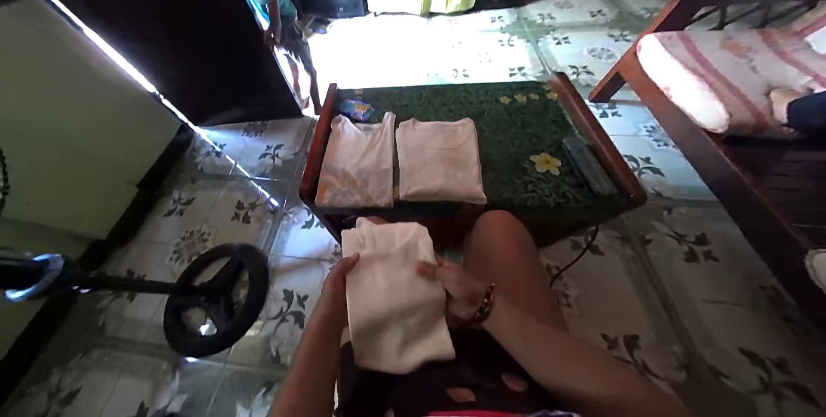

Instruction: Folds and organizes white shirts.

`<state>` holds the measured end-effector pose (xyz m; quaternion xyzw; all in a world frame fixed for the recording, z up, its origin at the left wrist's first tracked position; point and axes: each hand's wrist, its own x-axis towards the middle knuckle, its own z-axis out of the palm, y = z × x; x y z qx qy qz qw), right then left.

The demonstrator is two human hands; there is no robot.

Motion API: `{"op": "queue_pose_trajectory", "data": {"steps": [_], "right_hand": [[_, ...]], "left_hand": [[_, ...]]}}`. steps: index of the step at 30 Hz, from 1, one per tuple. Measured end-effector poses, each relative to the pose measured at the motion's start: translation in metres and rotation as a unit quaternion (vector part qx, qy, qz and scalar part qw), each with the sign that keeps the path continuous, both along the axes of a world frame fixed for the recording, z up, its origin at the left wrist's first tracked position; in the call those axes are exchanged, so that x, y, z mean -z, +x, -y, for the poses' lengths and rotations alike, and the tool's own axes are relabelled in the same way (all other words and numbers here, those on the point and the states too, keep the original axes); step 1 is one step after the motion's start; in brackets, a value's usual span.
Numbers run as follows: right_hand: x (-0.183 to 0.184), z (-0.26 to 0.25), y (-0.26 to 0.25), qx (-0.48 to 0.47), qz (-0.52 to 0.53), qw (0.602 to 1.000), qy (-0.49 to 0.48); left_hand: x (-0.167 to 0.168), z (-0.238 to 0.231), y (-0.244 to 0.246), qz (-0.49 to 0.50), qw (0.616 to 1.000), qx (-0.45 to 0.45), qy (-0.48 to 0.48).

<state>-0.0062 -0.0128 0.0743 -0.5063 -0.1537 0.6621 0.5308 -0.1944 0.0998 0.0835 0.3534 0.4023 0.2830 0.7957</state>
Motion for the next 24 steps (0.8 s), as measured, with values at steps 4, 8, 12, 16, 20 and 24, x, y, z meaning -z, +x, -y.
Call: {"op": "queue_pose_trajectory", "data": {"steps": [4,8,12,16,20,24], "right_hand": [[-0.001,-0.011,0.011,0.017,-0.022,1.0,0.003],[-0.006,-0.04,0.024,0.0,-0.028,0.999,0.017],[-0.04,-0.106,0.045,0.001,0.024,0.998,0.052],[-0.068,-0.188,0.069,0.025,0.068,0.991,0.114],[-0.033,-0.262,0.087,0.065,0.086,0.99,0.086],[0.063,-0.292,0.093,0.059,0.155,0.984,-0.064]], "left_hand": [[0.014,0.001,-0.018,-0.073,0.991,0.114,-0.001],[0.018,-0.015,-0.012,-0.068,0.99,0.122,0.035],[-0.02,-0.08,0.018,-0.07,0.984,0.094,0.133],[-0.055,-0.172,0.047,-0.062,0.968,0.063,0.236],[-0.006,-0.247,0.072,-0.136,0.97,0.026,0.2],[0.085,-0.271,0.074,-0.328,0.921,0.09,0.187]]}}
